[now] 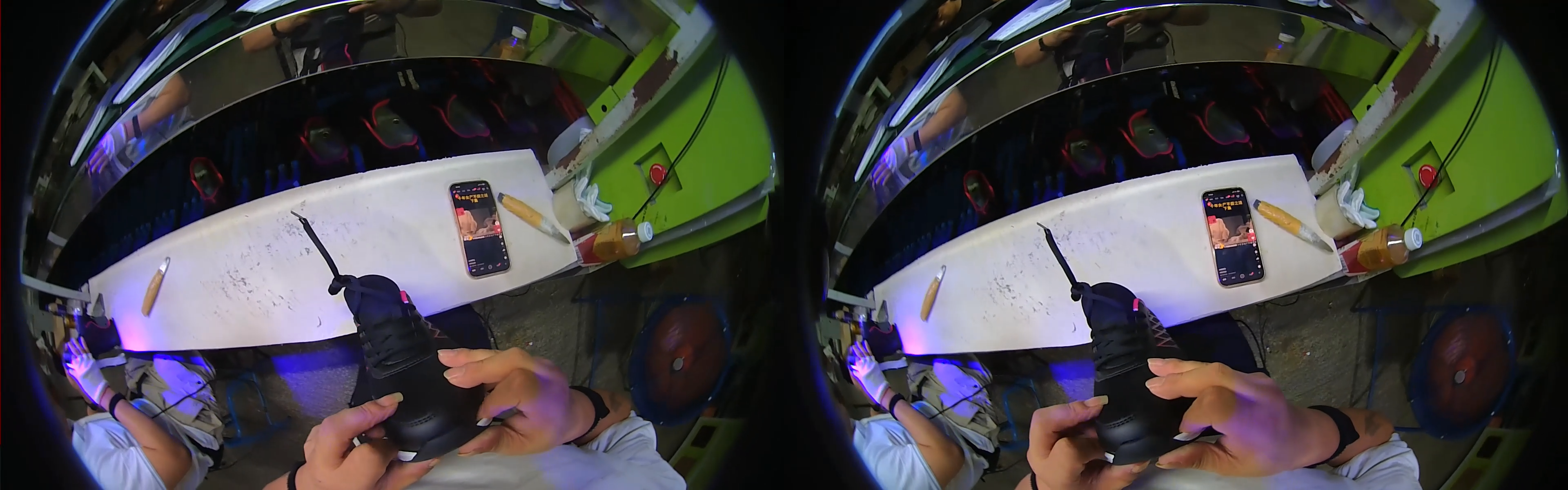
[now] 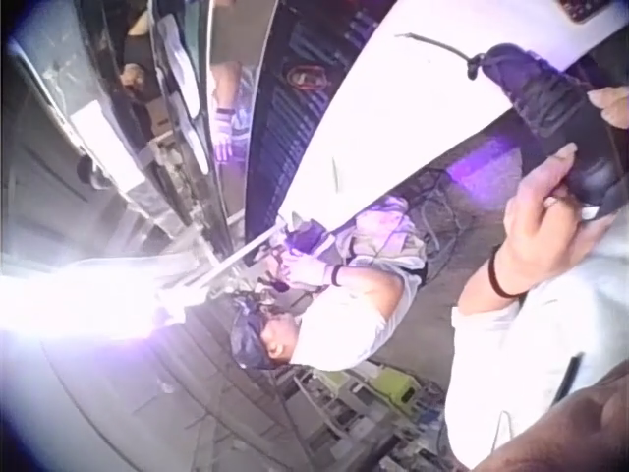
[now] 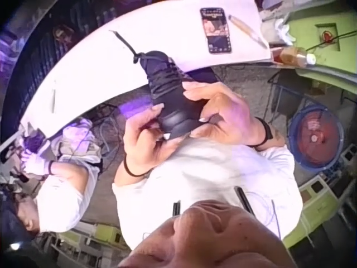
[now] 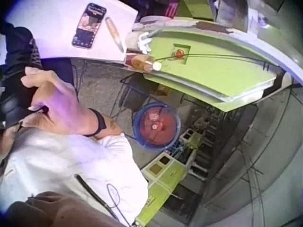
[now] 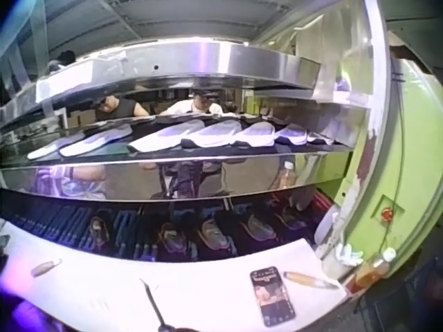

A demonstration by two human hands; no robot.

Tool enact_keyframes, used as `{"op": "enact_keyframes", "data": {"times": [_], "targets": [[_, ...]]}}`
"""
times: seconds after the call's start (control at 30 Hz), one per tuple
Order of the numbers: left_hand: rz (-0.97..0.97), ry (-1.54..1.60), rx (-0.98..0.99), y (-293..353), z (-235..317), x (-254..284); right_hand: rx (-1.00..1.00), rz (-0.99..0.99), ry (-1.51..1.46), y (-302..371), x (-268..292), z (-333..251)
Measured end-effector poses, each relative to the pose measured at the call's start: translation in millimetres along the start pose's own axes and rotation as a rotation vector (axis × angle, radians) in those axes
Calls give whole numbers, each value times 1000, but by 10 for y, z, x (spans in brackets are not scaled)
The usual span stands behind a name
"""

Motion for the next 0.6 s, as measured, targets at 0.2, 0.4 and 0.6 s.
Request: {"op": "enact_keyframes", "data": {"times": [0.2, 0.4, 0.6], "targets": [[6, -67, -104, -288, 122, 9, -216, -232, 233, 12, 169, 65], [43, 46, -174, -364, 79, -284, -142, -209, -186, -207, 117, 299], [158, 40, -52, -252, -456, -722, -142, -72, -284, -110, 399, 500]]}}
Point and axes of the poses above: each hand's wrist, its own y-axis away from the middle knuckle, its own x-axis out of the back of the hand, z = x × y, the point moved 10 cm from there along -y, towards the middle knuckle, and after that the axes turned 4 degrees about -z, right-handed, at the moved point
